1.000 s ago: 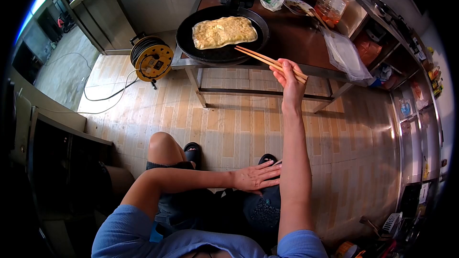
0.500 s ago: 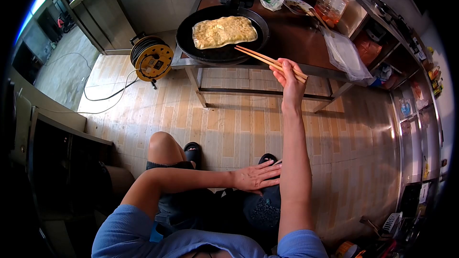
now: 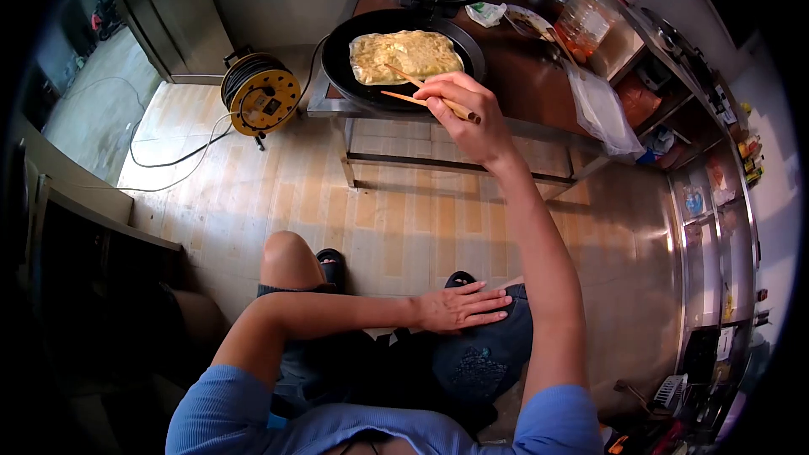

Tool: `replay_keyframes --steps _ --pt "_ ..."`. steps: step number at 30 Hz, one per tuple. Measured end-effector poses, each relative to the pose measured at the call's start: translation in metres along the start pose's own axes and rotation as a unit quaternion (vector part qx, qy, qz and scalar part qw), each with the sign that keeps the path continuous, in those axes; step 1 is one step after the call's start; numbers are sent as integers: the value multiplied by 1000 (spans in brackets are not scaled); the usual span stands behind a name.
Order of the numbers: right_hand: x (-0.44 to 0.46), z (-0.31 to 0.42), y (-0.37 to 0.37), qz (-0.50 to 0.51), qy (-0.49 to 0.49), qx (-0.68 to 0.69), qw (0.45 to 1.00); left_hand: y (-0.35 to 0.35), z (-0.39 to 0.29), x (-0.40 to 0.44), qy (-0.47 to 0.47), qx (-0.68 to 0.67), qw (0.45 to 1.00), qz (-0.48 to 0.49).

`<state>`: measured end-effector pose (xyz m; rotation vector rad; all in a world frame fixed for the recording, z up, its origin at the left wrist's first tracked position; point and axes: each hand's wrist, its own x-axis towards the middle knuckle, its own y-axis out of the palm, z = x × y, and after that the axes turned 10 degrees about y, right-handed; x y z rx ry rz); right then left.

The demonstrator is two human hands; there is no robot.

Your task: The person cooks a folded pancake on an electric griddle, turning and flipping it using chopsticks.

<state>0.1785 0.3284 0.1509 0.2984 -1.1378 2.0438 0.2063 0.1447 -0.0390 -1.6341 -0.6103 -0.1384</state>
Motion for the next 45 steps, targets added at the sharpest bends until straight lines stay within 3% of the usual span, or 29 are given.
replay_keyframes --steps 5,9,12,13,14,16,20,35,38,45 --pt "-1 8 56 29 -37 -59 997 -1 2 -4 24 48 998 -34" --pt "14 -6 78 -3 -79 -130 988 -8 4 -5 24 48 998 -32" --pt "28 -20 69 -98 30 -10 995 -15 6 -7 29 52 998 -31" --pt "35 -33 62 -148 113 122 975 -18 7 -8 32 57 997 -29" --pt "40 -41 52 -195 193 250 928 -21 7 -9 33 61 997 -31" --pt "44 -54 25 -254 247 413 839 -22 7 -8 37 68 996 -40" --pt "41 -104 -12 -303 292 483 768 -18 8 -7 40 63 996 -52" --pt "46 -120 -40 -309 299 541 723 -16 6 -12 29 61 996 -52" --pt "64 -106 -49 -300 261 545 739 -16 6 -12 29 59 997 -44" --pt "93 -88 -79 -309 203 615 696 -12 7 -11 29 63 997 -37"
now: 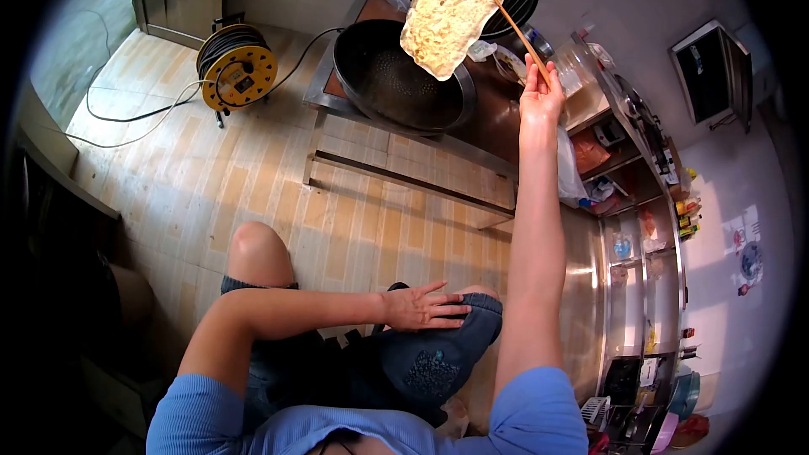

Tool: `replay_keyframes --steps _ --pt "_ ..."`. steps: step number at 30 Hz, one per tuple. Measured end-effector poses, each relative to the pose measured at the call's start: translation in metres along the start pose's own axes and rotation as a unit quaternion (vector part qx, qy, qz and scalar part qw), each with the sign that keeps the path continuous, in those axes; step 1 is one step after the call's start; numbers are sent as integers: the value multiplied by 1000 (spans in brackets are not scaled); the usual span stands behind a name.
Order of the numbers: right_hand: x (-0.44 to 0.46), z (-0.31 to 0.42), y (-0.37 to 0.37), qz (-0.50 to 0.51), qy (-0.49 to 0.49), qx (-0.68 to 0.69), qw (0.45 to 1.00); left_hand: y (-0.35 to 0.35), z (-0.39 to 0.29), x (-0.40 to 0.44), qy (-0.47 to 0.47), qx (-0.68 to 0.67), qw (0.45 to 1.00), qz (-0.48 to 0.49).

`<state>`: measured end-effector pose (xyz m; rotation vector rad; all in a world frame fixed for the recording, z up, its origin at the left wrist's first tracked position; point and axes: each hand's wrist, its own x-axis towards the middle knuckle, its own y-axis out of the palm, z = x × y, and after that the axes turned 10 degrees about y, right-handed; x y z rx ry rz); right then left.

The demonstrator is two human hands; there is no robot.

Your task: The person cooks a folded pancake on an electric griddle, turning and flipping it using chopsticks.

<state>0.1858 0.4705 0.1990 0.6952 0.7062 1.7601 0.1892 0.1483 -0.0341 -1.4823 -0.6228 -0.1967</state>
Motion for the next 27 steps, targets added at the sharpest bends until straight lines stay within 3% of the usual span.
replay_keyframes --steps 10,15,22,27 --pt "-24 -26 -105 -114 41 -41 992 -5 1 -2 -7 -27 999 35" --pt "-32 -25 -129 -123 46 -43 990 -3 2 0 -8 -27 999 34" --pt "-34 -24 -129 -124 42 -47 990 -4 1 0 -7 -33 999 21" --pt "-8 -1 -64 -55 -6 -44 997 -2 2 1 -6 -30 999 19"
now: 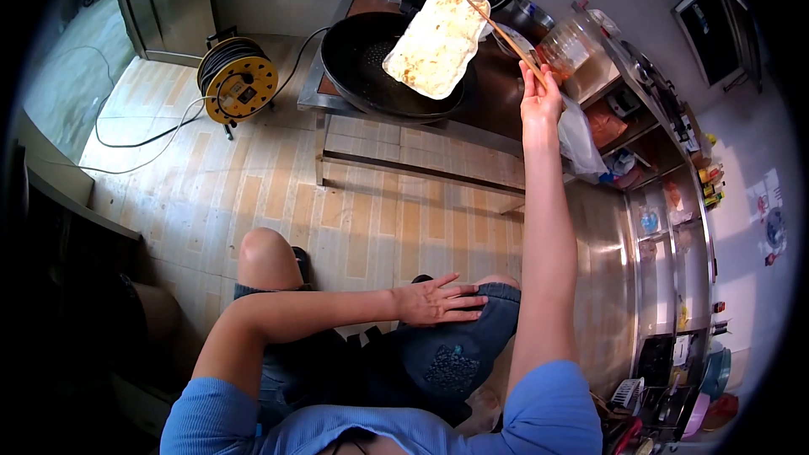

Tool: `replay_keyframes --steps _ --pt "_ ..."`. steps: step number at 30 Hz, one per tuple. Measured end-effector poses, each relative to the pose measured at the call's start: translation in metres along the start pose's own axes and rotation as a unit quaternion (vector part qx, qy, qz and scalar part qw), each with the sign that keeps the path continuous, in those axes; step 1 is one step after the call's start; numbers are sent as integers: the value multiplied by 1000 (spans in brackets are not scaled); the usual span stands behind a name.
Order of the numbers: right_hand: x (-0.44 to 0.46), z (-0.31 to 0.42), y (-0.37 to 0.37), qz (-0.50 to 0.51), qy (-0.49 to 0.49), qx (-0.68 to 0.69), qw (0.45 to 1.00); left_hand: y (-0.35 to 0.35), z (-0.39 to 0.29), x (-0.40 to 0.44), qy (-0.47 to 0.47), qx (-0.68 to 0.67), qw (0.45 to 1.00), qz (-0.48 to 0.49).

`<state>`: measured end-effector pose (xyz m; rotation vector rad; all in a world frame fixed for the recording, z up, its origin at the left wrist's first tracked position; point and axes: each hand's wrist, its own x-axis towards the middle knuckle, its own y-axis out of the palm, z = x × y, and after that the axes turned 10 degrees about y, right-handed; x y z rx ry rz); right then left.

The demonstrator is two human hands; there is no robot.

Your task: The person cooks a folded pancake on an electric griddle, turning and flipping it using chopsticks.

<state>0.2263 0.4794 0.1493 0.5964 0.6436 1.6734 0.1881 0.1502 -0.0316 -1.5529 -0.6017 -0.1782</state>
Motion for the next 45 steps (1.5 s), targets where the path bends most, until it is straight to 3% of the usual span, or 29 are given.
replay_keyframes --steps 6,10,12,14,29,32,33,36,37,38,40,45 --pt "-41 -3 67 113 -33 -87 989 -1 0 0 2 6 1000 -2" --pt "-102 -68 57 89 -82 -252 960 -2 0 0 0 2 1000 12" --pt "-122 -92 45 76 -36 -303 949 -1 -1 0 -2 -2 1000 18" --pt "-136 -104 40 79 1 -298 951 0 0 0 -3 0 1000 21" --pt "-158 -100 41 153 -99 -422 888 4 -1 1 -4 6 1000 10" --pt "-163 -96 47 222 -254 -537 774 5 -1 0 -4 3 1000 7" --pt "-162 -99 49 235 -280 -533 763 7 0 1 -3 1 1000 8" --pt "-156 -101 63 204 -299 -523 772 9 0 1 -3 -7 1000 8" --pt "-147 -99 68 174 -283 -498 801 9 -1 1 -3 -9 1000 7" --pt "-138 -97 77 134 -217 -426 868 8 -1 2 -4 -10 1000 9" --pt "-107 -84 86 107 -125 -228 960 5 -2 2 -5 -10 1000 15" --pt "-62 -42 107 41 -89 -63 993 8 2 2 -1 -8 1000 15"
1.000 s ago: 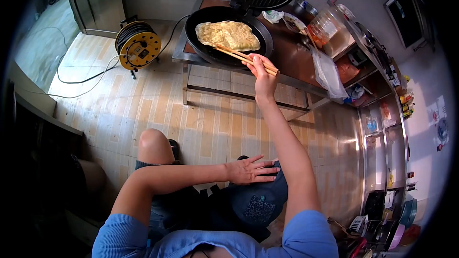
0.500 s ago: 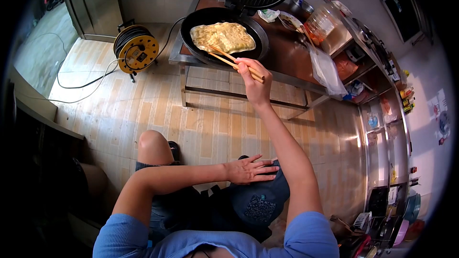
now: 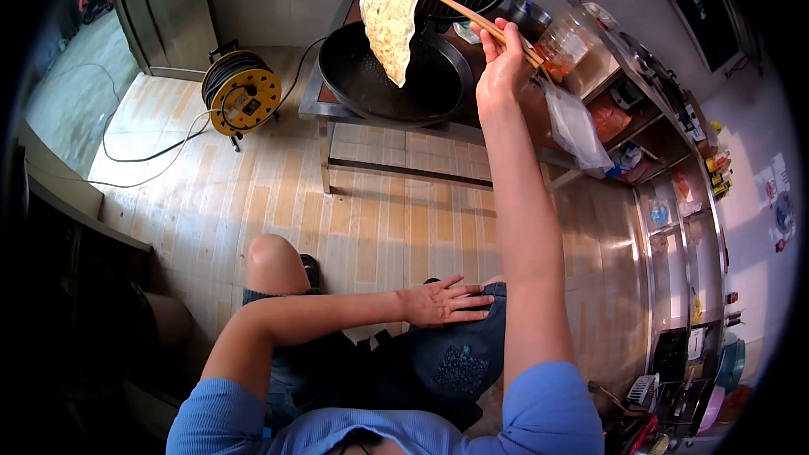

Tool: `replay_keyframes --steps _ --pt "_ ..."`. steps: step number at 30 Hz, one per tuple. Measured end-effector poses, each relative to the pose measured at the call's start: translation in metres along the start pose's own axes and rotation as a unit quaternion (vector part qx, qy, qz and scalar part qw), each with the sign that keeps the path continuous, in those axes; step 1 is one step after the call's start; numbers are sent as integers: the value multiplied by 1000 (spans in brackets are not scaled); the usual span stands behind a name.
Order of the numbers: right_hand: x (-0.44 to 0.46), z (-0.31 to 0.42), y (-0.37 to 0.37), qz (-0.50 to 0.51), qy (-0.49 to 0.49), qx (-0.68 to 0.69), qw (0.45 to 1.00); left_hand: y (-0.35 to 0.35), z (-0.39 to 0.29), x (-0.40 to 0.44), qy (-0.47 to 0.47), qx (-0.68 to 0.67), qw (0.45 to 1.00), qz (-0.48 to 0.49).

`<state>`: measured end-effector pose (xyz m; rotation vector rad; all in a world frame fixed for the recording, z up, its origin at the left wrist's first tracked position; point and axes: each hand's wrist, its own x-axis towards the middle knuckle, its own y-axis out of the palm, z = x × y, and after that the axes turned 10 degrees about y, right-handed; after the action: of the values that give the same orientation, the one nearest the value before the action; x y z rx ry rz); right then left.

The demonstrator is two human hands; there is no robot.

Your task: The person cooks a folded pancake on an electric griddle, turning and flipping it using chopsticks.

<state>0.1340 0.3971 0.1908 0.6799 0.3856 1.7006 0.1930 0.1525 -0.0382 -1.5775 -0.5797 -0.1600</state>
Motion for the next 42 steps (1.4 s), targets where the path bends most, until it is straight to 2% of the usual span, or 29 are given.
replay_keyframes --steps 5,10,13,18,22,25,29,30,34,37,42 --pt "25 -11 -62 -72 18 -21 997 -5 -2 -2 -7 -4 1000 2" --pt "-16 -29 -124 -147 63 -95 982 -5 -3 -4 -14 1 1000 -7" --pt "-28 -22 -136 -111 73 -120 984 -3 -3 -4 -15 15 1000 -14" --pt "-45 -2 -119 -80 -12 -199 977 -3 -3 -4 -13 11 1000 -11" --pt "-64 9 -95 -4 -48 -263 964 -5 -4 -3 -11 9 1000 -11" --pt "-75 7 -85 50 -42 -287 956 -8 -4 -2 -8 7 1000 -3" --pt "-81 -3 -86 72 -12 -287 955 -2 -2 -2 -6 8 1000 -14" --pt "-80 -4 -88 69 45 -294 952 -1 -2 -2 -5 5 1000 -16" --pt "-74 -7 -113 11 101 -114 988 -1 -2 -2 -2 11 1000 -16" --pt "-74 -15 -138 -18 163 59 985 -3 -3 -1 -6 2 1000 -6" --pt "-84 -42 -174 -40 191 146 970 7 -6 -2 -15 19 999 -34"
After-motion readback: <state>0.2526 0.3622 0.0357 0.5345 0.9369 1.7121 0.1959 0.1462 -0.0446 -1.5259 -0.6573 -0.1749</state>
